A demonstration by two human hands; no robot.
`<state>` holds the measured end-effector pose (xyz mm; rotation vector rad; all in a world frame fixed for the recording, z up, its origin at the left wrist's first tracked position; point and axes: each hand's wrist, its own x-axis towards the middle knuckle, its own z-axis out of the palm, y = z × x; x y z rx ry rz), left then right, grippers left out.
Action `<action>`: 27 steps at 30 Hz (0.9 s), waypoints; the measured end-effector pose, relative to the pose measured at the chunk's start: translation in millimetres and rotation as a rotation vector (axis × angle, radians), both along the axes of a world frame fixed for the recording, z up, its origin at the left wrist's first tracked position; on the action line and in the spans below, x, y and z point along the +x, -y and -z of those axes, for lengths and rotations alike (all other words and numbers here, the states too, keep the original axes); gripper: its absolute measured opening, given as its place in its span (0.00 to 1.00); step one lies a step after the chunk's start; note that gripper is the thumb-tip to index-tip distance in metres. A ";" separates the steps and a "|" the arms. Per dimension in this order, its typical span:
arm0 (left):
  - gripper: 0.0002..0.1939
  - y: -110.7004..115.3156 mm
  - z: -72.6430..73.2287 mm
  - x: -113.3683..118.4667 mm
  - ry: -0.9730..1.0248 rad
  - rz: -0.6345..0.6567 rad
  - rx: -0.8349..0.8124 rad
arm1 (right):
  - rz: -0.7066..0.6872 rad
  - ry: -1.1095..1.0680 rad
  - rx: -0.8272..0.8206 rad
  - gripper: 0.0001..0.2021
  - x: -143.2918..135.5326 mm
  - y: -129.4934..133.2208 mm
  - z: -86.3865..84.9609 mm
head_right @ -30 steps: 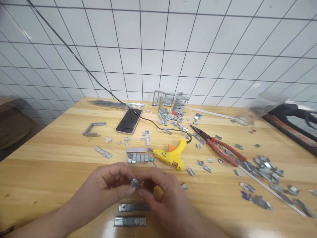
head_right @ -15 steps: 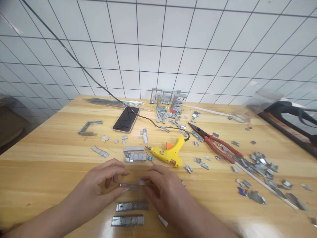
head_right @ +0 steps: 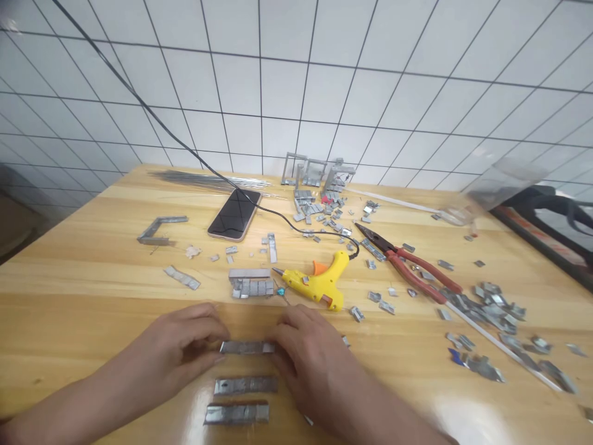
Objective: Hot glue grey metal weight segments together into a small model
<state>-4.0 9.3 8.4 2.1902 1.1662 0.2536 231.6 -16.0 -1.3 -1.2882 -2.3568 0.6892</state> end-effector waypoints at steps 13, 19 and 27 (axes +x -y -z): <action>0.08 0.2 2.6 3.2 0.018 0.027 0.043 | -0.030 -0.023 -0.001 0.08 -0.6 -3.6 2.4; 0.09 1.5 2.7 4.3 0.007 0.031 0.055 | -0.022 -0.011 -0.011 0.08 -1.4 -2.3 2.7; 0.09 1.4 5.6 5.7 0.032 0.021 0.070 | -0.019 -0.025 0.006 0.08 -3.1 -2.0 4.3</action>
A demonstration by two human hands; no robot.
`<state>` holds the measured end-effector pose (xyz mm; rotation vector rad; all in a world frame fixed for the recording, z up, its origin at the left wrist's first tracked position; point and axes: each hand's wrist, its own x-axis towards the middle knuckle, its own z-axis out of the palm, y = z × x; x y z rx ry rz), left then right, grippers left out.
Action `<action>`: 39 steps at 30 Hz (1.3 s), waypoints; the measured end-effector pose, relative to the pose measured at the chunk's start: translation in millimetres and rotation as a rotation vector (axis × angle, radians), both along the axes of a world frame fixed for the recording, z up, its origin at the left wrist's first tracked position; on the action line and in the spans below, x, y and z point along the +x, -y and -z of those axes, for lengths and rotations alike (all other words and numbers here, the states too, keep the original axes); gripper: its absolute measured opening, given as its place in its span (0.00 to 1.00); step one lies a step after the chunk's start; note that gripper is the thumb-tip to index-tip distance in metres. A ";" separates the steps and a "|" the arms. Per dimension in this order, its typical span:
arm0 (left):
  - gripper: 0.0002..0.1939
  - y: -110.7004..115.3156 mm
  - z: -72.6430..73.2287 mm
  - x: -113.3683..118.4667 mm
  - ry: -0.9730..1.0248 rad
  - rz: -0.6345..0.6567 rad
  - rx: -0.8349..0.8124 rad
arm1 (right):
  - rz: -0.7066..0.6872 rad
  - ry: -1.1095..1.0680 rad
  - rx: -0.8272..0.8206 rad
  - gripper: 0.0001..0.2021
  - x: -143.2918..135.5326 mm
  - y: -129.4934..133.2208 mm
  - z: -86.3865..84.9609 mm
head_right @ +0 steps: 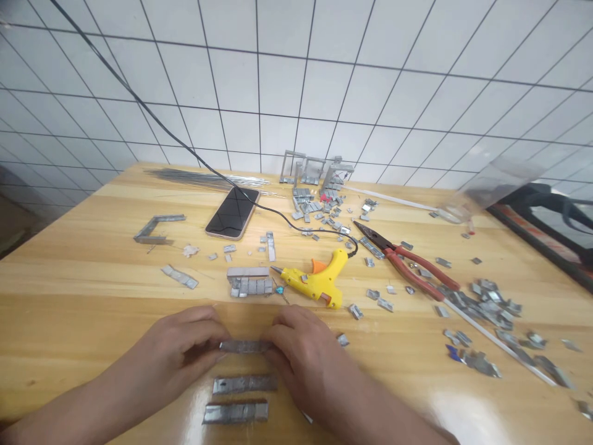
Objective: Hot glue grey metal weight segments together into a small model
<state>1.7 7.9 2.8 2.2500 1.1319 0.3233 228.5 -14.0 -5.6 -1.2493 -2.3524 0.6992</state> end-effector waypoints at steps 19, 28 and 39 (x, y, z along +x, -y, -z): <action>0.06 2.7 0.6 -1.9 -0.001 -0.015 0.004 | 0.052 -0.013 0.007 0.08 6.0 3.4 -6.6; 0.08 0.6 -2.3 -1.0 0.036 -0.021 -0.021 | 0.071 0.019 0.004 0.08 9.7 2.7 -6.6; 0.08 2.1 0.2 -1.2 0.045 -0.009 0.008 | 0.087 -0.091 -0.092 0.07 12.2 -3.3 -4.7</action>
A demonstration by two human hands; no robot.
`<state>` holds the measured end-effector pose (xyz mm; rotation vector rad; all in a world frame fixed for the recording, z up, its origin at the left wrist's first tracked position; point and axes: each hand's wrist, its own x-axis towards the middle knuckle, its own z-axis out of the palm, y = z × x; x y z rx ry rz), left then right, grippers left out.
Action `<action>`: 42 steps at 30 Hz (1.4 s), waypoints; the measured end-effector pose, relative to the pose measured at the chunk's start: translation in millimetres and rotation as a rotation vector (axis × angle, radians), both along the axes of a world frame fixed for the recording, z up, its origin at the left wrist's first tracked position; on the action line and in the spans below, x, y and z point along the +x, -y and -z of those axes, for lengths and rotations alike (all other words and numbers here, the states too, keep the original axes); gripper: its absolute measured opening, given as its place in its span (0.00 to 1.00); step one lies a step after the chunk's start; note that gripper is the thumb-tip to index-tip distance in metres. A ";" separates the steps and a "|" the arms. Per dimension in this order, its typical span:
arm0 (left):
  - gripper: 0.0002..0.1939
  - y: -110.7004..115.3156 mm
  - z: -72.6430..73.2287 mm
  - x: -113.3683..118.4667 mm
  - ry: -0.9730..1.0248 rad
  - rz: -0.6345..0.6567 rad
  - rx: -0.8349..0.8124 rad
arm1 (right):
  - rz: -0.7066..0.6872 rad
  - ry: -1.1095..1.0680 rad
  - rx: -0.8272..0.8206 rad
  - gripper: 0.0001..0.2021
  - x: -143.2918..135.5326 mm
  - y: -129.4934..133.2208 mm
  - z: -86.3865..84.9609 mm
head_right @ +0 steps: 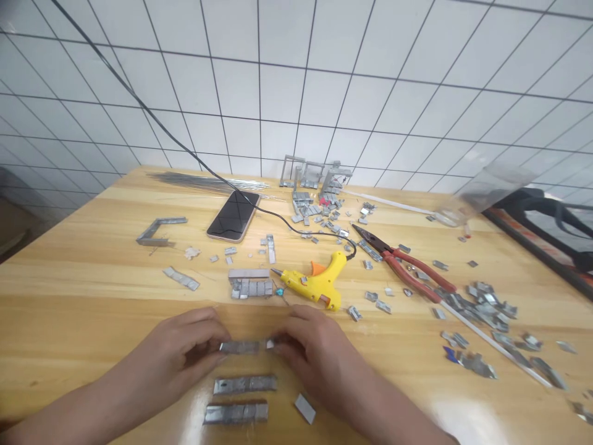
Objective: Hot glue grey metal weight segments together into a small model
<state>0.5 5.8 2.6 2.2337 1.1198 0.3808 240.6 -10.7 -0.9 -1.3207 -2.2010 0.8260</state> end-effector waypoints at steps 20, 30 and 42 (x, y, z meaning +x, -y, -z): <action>0.08 1.6 3.9 0.1 0.010 -0.004 -0.035 | 0.011 0.077 0.048 0.06 -0.9 4.5 7.1; 0.07 4.0 5.7 1.0 -0.003 -0.015 0.030 | 0.016 0.130 0.075 0.07 -7.2 8.1 10.0; 0.08 2.8 8.6 3.1 0.042 -0.020 0.041 | 0.003 0.090 0.126 0.08 -10.1 8.3 12.3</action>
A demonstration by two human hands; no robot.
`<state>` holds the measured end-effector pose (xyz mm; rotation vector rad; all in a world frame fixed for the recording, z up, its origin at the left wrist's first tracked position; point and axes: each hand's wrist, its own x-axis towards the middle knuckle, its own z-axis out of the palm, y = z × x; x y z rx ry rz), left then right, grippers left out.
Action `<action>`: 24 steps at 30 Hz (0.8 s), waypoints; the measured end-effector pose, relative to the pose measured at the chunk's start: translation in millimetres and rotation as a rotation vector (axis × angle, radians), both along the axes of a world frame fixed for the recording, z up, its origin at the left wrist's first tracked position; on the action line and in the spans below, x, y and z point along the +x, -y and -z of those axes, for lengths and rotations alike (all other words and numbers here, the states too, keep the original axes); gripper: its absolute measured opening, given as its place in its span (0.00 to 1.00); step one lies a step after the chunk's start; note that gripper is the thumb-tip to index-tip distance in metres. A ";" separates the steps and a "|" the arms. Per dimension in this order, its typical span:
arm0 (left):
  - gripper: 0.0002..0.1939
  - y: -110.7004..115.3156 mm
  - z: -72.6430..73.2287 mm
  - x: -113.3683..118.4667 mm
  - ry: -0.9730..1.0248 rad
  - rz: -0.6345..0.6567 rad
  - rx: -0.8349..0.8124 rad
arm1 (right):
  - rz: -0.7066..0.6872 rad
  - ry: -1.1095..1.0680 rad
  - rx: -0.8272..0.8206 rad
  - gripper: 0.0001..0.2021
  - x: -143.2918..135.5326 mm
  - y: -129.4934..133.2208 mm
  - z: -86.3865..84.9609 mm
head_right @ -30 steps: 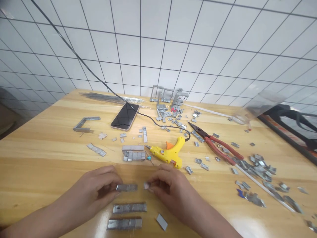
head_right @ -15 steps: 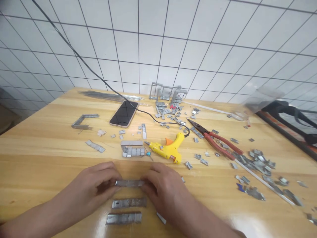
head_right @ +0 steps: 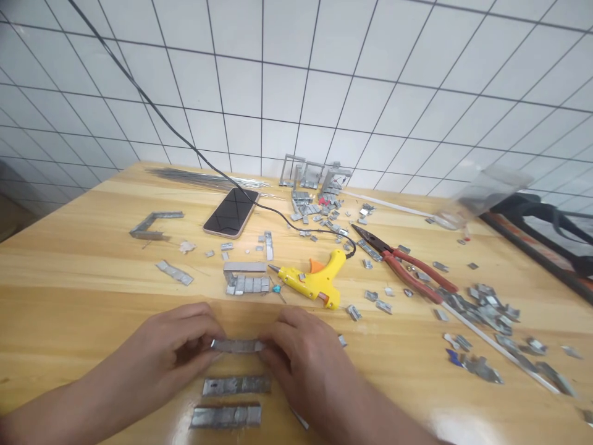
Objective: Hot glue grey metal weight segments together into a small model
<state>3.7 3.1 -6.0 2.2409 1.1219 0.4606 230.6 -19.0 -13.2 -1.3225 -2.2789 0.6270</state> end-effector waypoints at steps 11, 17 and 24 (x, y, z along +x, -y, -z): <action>0.07 0.3 4.9 -1.3 -0.037 0.006 0.010 | 0.020 -0.024 0.079 0.10 10.7 1.6 -4.4; 0.07 0.4 3.5 -0.9 -0.044 0.003 0.003 | 0.127 0.087 0.393 0.11 36.9 -14.8 -5.5; 0.08 -0.1 4.1 -0.9 -0.037 0.013 -0.016 | 0.190 0.272 0.477 0.13 54.8 -28.5 -0.9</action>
